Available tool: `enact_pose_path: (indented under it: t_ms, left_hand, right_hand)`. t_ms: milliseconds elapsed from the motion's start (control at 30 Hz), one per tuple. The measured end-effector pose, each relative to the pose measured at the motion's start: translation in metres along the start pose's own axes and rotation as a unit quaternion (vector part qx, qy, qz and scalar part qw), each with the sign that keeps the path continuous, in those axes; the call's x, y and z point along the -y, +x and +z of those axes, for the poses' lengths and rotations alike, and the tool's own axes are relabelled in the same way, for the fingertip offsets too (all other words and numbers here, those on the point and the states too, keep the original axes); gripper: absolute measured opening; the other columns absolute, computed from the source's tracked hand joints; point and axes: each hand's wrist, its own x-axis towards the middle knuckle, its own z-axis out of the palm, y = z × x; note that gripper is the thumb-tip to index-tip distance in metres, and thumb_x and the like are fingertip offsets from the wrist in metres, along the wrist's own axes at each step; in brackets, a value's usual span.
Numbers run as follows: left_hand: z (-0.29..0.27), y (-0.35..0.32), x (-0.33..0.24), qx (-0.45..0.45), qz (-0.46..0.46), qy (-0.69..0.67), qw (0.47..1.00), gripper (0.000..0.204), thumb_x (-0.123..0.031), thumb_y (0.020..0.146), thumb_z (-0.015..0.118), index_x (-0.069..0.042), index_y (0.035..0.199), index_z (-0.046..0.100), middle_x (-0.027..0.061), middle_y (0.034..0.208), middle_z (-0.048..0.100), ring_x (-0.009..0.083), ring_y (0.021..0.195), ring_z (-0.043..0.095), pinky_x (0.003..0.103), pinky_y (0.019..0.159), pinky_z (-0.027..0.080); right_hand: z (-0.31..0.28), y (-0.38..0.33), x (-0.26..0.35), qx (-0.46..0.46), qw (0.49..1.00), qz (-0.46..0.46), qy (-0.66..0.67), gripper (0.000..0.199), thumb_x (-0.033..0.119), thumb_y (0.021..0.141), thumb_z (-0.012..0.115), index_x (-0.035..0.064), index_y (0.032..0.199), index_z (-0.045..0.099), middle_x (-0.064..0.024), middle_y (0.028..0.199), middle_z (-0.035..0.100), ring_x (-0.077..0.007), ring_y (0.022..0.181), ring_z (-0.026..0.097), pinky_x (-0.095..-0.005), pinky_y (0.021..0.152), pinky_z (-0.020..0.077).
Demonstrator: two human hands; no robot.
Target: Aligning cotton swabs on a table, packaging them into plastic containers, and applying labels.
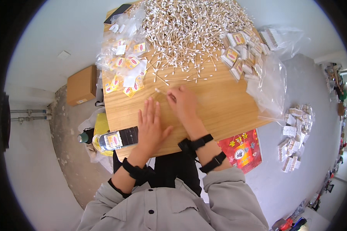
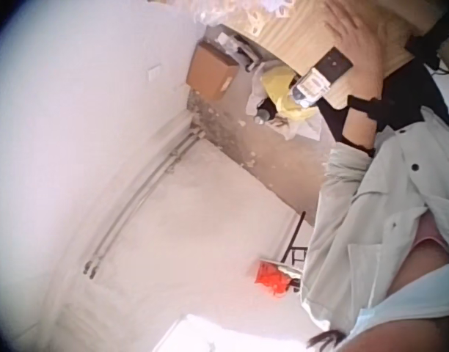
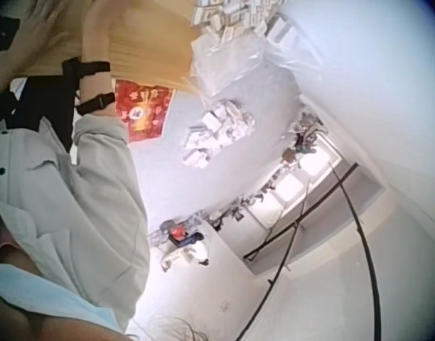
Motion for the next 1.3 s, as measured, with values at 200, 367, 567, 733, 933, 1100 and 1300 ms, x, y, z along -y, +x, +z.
enact_pose_path:
  t_ms: [200,367,567,733,933,1100,1300]
  left_hand:
    - [0.033,-0.012,0.007,-0.044,0.067,0.044,0.996,0.085,-0.044,0.082,0.064,-0.001,0.147,0.030,0.0198,0.157,0.021,0.0345,0.145,0.021,0.053,0.116,0.018]
    - [0.026,-0.006,-0.005,-0.007,0.050,0.028,0.998,0.086,-0.045,0.082,0.061,-0.001,0.148,0.028,0.0172,0.157,0.021,0.0314,0.146,0.020,0.054,0.116,0.015]
    - [0.028,0.003,-0.008,0.000,0.031,0.018,0.999,0.083,-0.043,0.083,0.061,0.000,0.147,0.029,0.0155,0.157,0.023,0.0283,0.147,0.019,0.054,0.117,0.013]
    - [0.029,-0.004,-0.007,-0.015,0.050,0.025,0.998,0.077,-0.040,0.086,0.059,0.000,0.146,0.033,0.0172,0.154,0.028,0.0311,0.144,0.024,0.052,0.116,0.017]
    - [0.029,-0.037,-0.013,-0.015,0.082,0.020,0.996,0.072,-0.037,0.085,0.061,-0.001,0.144,0.037,0.0171,0.151,0.033,0.0308,0.140,0.031,0.048,0.113,0.024]
    - [0.026,-0.047,-0.014,-0.012,0.096,-0.009,0.995,0.069,-0.035,0.084,0.062,-0.002,0.142,0.041,0.0167,0.150,0.035,0.0296,0.137,0.035,0.045,0.109,0.029]
    - [0.021,-0.042,-0.014,-0.013,0.139,-0.009,0.990,0.070,-0.033,0.085,0.061,-0.001,0.143,0.038,0.0182,0.151,0.033,0.0318,0.141,0.031,0.048,0.115,0.023]
  right_hand:
    - [0.005,0.007,0.017,-0.042,0.986,0.051,0.154,0.034,0.013,0.075,0.074,0.0102,0.108,0.064,-0.0124,0.104,0.056,-0.0291,0.084,0.060,-0.0395,0.072,0.0497]
    - [0.020,0.074,0.034,-0.061,0.997,-0.034,0.020,0.037,0.023,0.081,0.072,0.0141,0.115,0.062,-0.0142,0.103,0.055,-0.0332,0.090,0.061,-0.0415,0.076,0.0505]
    - [0.010,0.082,0.004,0.026,0.999,0.018,-0.036,0.028,0.028,0.080,0.071,0.0125,0.103,0.064,-0.0098,0.099,0.057,-0.0300,0.088,0.062,-0.0419,0.074,0.0499]
    - [-0.019,0.056,-0.035,0.008,1.000,0.016,0.018,0.010,0.013,0.081,0.069,0.0096,0.091,0.065,-0.0059,0.092,0.059,-0.0262,0.081,0.062,-0.0362,0.068,0.0494]
    - [-0.027,0.031,-0.036,-0.022,0.997,-0.074,0.000,0.008,0.006,0.082,0.065,0.0105,0.089,0.066,-0.0077,0.088,0.060,-0.0270,0.078,0.062,-0.0361,0.067,0.0499]
    - [-0.021,0.014,-0.031,-0.141,0.959,0.107,0.223,0.019,0.001,0.083,0.064,0.0089,0.100,0.069,-0.0078,0.085,0.062,-0.0214,0.073,0.062,-0.0299,0.066,0.0493]
    - [-0.034,0.003,-0.044,-0.012,1.000,0.013,0.007,0.026,0.000,0.077,0.067,0.0130,0.099,0.069,-0.0113,0.083,0.058,-0.0280,0.076,0.060,-0.0371,0.067,0.0497]
